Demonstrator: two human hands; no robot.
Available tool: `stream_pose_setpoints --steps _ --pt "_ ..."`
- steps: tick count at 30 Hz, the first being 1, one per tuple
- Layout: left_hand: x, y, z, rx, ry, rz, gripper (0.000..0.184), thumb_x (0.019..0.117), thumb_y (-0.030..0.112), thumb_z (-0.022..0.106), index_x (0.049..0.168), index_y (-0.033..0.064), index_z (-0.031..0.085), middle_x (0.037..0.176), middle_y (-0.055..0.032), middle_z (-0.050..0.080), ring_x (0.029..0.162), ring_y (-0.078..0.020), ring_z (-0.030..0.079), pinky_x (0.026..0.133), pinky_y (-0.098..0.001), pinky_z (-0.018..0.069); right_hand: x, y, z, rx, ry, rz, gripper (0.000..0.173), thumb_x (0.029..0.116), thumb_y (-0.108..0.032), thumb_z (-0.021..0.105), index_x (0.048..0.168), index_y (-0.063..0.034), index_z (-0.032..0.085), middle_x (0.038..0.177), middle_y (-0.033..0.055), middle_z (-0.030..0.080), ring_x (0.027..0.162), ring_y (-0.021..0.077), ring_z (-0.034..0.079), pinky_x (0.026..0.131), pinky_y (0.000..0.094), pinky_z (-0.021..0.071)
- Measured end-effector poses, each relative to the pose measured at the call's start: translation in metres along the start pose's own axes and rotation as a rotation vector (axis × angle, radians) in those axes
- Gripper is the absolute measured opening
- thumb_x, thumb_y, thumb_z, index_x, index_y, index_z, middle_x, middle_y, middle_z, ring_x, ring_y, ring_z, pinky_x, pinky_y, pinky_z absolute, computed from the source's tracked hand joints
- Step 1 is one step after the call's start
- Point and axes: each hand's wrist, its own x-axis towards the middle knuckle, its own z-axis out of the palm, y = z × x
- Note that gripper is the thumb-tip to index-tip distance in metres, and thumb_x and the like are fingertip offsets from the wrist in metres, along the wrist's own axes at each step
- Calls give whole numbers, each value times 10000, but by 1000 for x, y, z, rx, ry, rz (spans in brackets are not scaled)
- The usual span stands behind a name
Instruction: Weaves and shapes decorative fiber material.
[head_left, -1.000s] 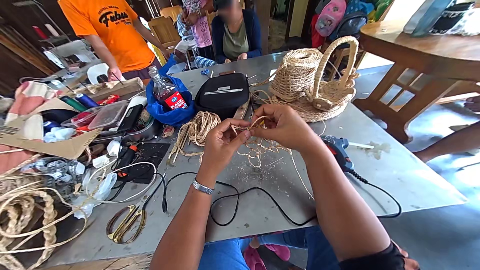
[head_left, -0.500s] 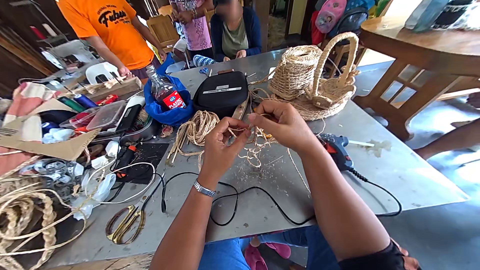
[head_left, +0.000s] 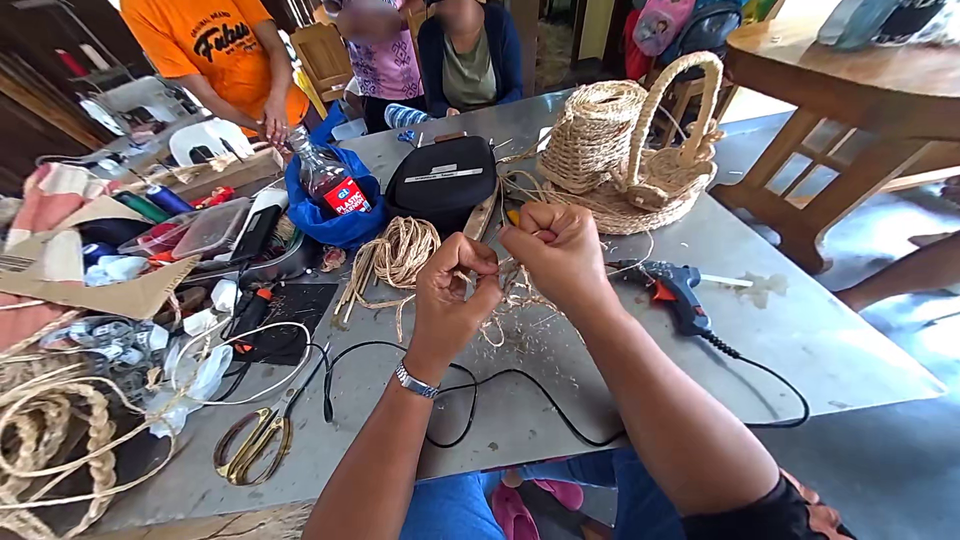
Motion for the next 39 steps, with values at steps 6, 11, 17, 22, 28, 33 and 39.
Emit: stream_pose_setpoints --steps 6,11,17,22,28,33,39 --pt "1 -1 -4 -144 -11 -196 228 939 44 630 1159 103 616 1073 -15 645 934 -109 651 827 -284 581 15 3 -15 -84 -63 -68 435 977 -167 649 608 -172 419 531 -92 358 454 -5 311 445 181 240" --pt "0 0 -4 -187 -16 -249 136 1003 162 636 1119 104 676 1011 -11 678 884 -108 660 795 -276 576 13 3 -14 -111 -74 -94 466 998 -221 659 606 -158 415 528 -78 344 450 7 300 442 184 230" --pt "-1 3 0 -318 -4 -370 69 983 109 621 1019 160 650 916 25 629 695 -24 564 587 -160 481 12 1 -13 -132 -72 -124 483 982 -276 697 596 -151 434 534 -72 373 460 10 315 449 192 235" --pt "-3 3 3 -304 -28 -350 119 941 81 629 933 199 618 920 35 632 706 -16 565 535 -143 436 10 2 -11 -148 -5 -163 484 959 -182 696 576 -153 401 565 -70 389 490 1 321 463 186 229" --pt "-5 4 8 -199 -38 -260 168 885 11 638 892 176 609 956 22 667 781 -40 621 599 -173 501 3 -9 -16 -119 85 -137 479 971 -94 643 576 -133 375 521 -19 388 417 37 287 395 179 203" --pt "-6 2 6 -167 -38 -299 133 926 53 625 1006 159 627 967 25 646 748 -38 602 612 -177 510 5 -12 -22 -152 0 -66 477 981 -143 647 580 -141 390 488 -24 364 390 47 289 376 194 210" --pt "-5 2 9 -146 -58 -247 148 941 106 690 1072 134 628 954 20 634 820 -71 623 711 -222 547 4 -10 -21 -173 8 -46 481 987 -173 646 575 -142 399 485 -19 363 386 61 286 375 210 205"
